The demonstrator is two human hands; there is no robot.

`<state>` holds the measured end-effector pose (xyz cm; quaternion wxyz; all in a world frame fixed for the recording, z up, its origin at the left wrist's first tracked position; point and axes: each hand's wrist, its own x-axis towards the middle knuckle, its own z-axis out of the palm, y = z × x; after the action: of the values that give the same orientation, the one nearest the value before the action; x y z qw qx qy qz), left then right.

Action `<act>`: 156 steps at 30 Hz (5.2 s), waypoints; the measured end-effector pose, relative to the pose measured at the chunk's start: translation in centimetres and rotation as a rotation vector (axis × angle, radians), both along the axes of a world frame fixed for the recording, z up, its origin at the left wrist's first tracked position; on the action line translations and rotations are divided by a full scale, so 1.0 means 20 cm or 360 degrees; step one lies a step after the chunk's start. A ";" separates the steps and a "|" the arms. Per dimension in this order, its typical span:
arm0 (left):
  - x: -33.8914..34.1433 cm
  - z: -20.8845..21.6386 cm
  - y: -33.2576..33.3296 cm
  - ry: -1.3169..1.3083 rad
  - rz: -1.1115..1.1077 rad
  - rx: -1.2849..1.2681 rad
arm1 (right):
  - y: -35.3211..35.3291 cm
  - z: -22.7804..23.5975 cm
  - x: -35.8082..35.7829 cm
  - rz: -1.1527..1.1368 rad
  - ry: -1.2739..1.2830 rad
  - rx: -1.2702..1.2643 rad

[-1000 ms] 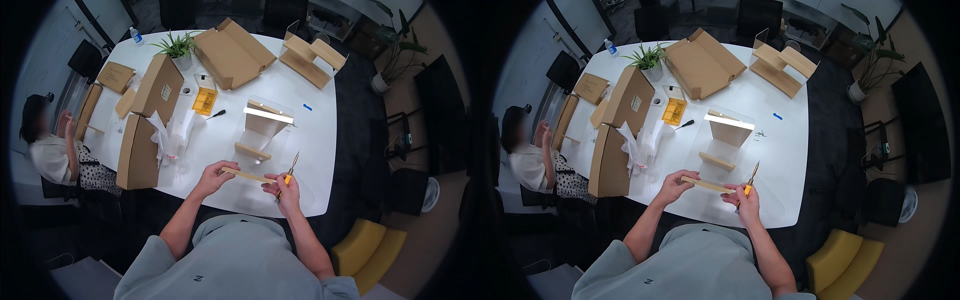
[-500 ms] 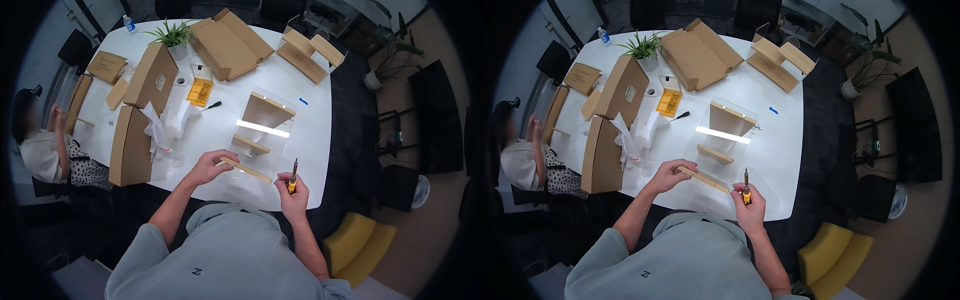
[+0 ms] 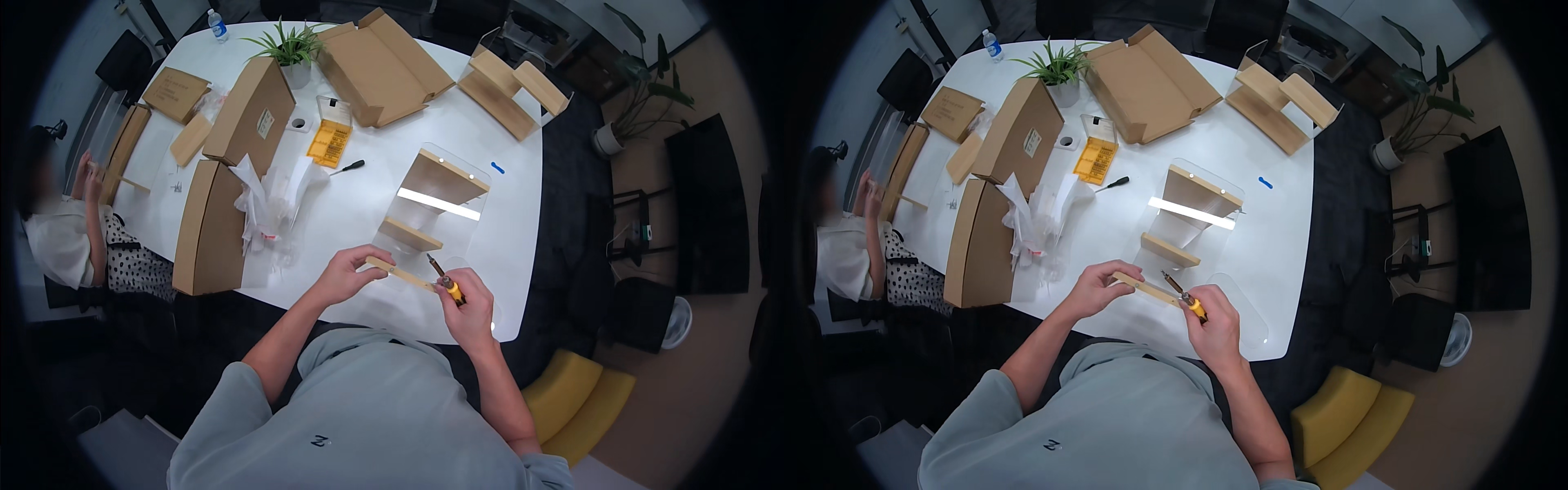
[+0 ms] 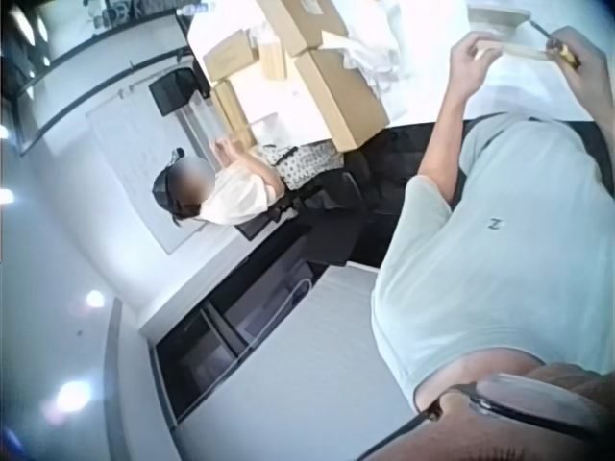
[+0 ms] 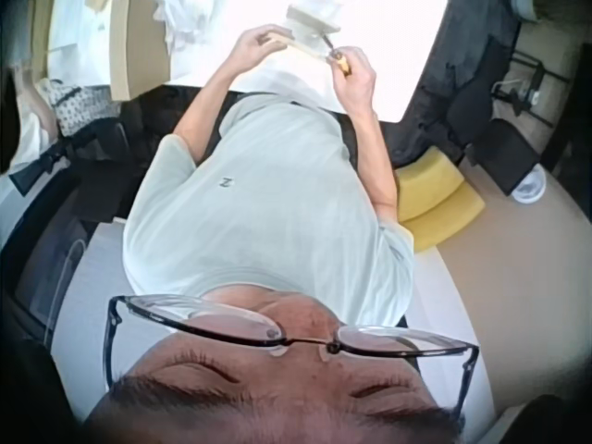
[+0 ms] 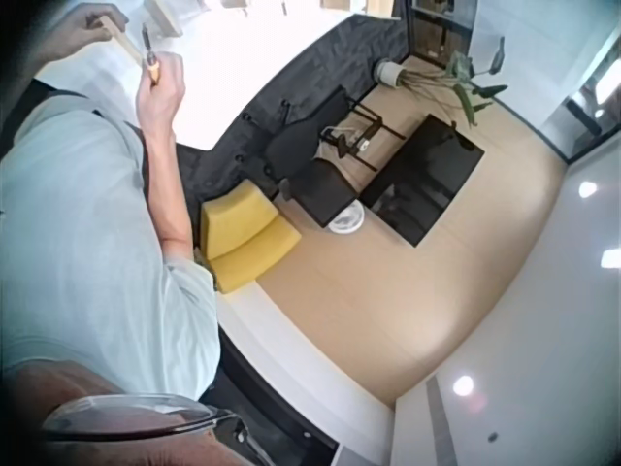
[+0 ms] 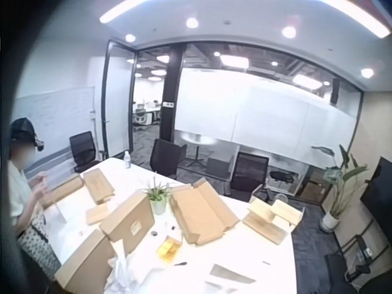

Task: The person assembles a small wooden shelving unit by hand, using a screwdriver to fasten wooden panels together. They align pieces, insert screws, and tighten them to form a multi-tiered structure on a white table.

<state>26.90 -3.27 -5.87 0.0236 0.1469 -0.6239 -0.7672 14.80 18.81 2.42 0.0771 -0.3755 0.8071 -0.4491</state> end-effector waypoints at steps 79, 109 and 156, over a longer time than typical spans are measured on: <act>0.01 -0.03 0.02 0.0012 0.0063 -0.0027 | 0.09 0.59 -0.17 0.0349 0.0501 0.0873; -0.01 -0.08 0.02 0.0330 0.0074 -0.0006 | -0.21 0.93 -0.09 0.0999 0.1226 0.1646; -0.04 -0.08 0.06 0.0385 0.0155 -0.0145 | -0.31 0.91 -0.17 0.1416 0.1280 0.1756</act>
<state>26.06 -2.06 -7.43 0.1426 0.0822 -0.6429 -0.7481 11.33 12.53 20.60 0.1265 -0.7016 0.6534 0.2548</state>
